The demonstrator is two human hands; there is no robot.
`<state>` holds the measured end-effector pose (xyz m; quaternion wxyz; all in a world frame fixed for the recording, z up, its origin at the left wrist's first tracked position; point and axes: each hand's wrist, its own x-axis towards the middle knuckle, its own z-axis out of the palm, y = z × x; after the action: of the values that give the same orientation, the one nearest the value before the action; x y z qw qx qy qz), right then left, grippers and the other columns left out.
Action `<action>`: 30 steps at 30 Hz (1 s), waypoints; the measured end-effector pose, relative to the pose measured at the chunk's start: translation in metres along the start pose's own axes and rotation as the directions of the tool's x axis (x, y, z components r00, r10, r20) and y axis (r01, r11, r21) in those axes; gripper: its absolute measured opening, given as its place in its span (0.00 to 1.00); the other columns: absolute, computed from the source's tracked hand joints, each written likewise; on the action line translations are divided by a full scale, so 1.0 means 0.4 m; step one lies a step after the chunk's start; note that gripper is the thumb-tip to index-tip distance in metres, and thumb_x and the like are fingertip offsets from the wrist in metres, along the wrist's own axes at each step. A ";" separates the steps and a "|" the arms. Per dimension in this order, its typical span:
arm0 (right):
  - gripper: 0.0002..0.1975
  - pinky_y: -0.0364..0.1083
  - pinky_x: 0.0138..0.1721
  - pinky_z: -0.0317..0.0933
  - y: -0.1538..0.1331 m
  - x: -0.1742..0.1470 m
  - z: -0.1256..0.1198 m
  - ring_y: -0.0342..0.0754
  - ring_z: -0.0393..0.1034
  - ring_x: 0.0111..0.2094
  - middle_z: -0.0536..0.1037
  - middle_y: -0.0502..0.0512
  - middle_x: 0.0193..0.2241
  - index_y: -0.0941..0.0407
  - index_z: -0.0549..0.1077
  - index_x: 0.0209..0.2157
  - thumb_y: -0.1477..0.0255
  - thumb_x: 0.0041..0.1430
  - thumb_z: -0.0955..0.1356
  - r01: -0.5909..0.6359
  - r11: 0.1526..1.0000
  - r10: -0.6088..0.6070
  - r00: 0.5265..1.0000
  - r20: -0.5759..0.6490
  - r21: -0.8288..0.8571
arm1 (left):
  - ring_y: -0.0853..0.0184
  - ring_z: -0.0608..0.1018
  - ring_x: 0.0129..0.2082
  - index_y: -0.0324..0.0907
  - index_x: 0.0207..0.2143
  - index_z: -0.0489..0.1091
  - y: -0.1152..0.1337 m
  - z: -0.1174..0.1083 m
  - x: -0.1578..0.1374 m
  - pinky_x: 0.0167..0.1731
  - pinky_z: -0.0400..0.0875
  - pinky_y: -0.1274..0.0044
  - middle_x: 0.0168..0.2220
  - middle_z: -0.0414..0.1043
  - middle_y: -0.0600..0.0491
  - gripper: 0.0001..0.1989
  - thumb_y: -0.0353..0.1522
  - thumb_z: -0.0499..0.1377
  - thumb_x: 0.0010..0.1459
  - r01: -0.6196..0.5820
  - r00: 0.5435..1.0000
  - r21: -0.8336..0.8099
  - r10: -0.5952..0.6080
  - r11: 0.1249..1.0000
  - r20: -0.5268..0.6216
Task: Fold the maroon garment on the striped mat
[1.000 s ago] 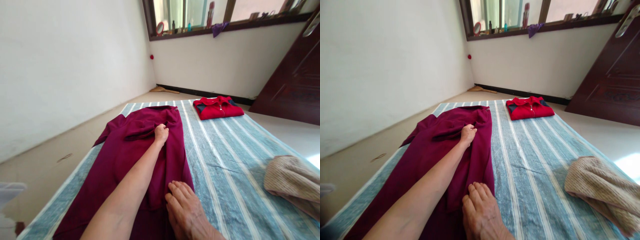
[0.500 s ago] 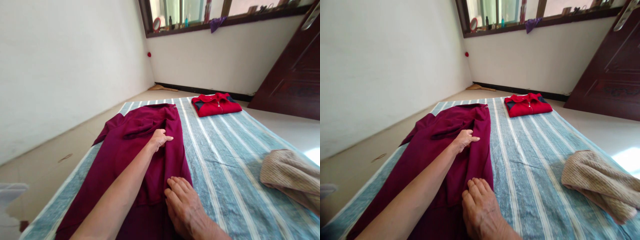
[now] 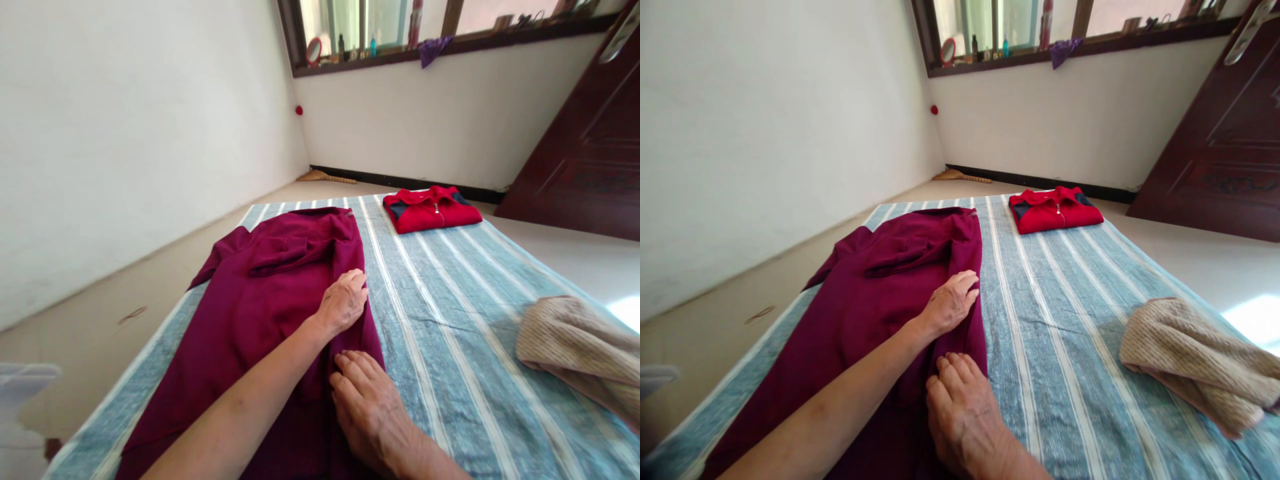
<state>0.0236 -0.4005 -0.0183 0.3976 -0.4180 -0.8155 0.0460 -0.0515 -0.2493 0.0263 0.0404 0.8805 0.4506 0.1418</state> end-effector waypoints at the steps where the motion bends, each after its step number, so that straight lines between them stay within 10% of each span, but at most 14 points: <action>1: 0.11 0.56 0.52 0.62 0.001 0.000 0.000 0.54 0.66 0.49 0.73 0.63 0.46 0.60 0.69 0.42 0.79 0.60 0.59 0.000 1.000 0.000 1.000 0.008 0.004 | 0.64 0.69 0.53 0.40 0.48 0.66 -0.005 0.015 -0.005 0.54 0.62 0.73 0.53 0.68 0.47 0.13 0.31 0.50 0.63 -0.005 1.000 -0.004 0.005 1.000 0.031; 11: 0.11 0.55 0.51 0.63 -0.002 0.008 -0.006 0.53 0.67 0.47 0.73 0.62 0.43 0.59 0.70 0.40 0.80 0.59 0.59 0.007 1.000 -0.007 1.000 0.017 0.002 | 0.58 0.58 0.63 0.43 0.57 0.61 -0.041 0.055 -0.025 0.60 0.51 0.65 0.62 0.58 0.46 0.20 0.34 0.48 0.63 0.084 0.989 -0.130 -0.066 0.988 0.133; 21: 0.10 0.53 0.51 0.63 0.039 0.053 -0.062 0.52 0.67 0.48 0.74 0.60 0.44 0.58 0.70 0.41 0.80 0.60 0.61 -0.010 1.000 0.008 0.993 -0.117 -0.020 | 0.55 0.69 0.55 0.37 0.47 0.68 -0.073 0.002 -0.028 0.57 0.60 0.67 0.52 0.68 0.41 0.20 0.29 0.62 0.50 0.306 0.922 -0.315 -0.362 0.898 -0.138; 25: 0.11 0.55 0.52 0.63 0.134 0.100 -0.057 0.55 0.65 0.52 0.72 0.64 0.47 0.59 0.70 0.43 0.78 0.61 0.61 -0.100 0.986 0.084 0.988 -0.126 -0.132 | 0.56 0.75 0.46 0.37 0.41 0.70 -0.079 -0.020 -0.032 0.46 0.68 0.71 0.44 0.73 0.42 0.19 0.28 0.66 0.43 0.454 0.828 -0.555 -0.560 0.697 -0.027; 30: 0.14 0.57 0.54 0.61 0.207 0.134 -0.011 0.58 0.62 0.55 0.69 0.68 0.51 0.61 0.69 0.46 0.77 0.58 0.62 -0.066 0.977 0.064 0.998 -0.018 -0.203 | 0.67 0.75 0.27 0.41 0.32 0.67 -0.079 -0.035 -0.022 0.24 0.66 0.79 0.25 0.70 0.57 0.17 0.28 0.68 0.39 0.601 0.625 -0.771 -0.726 0.213 0.287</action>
<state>0.0621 -0.3098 -0.0165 0.3556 -0.4833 -0.7995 -0.0270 -0.0850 -0.2385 0.0318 0.4658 0.4622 0.6634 0.3596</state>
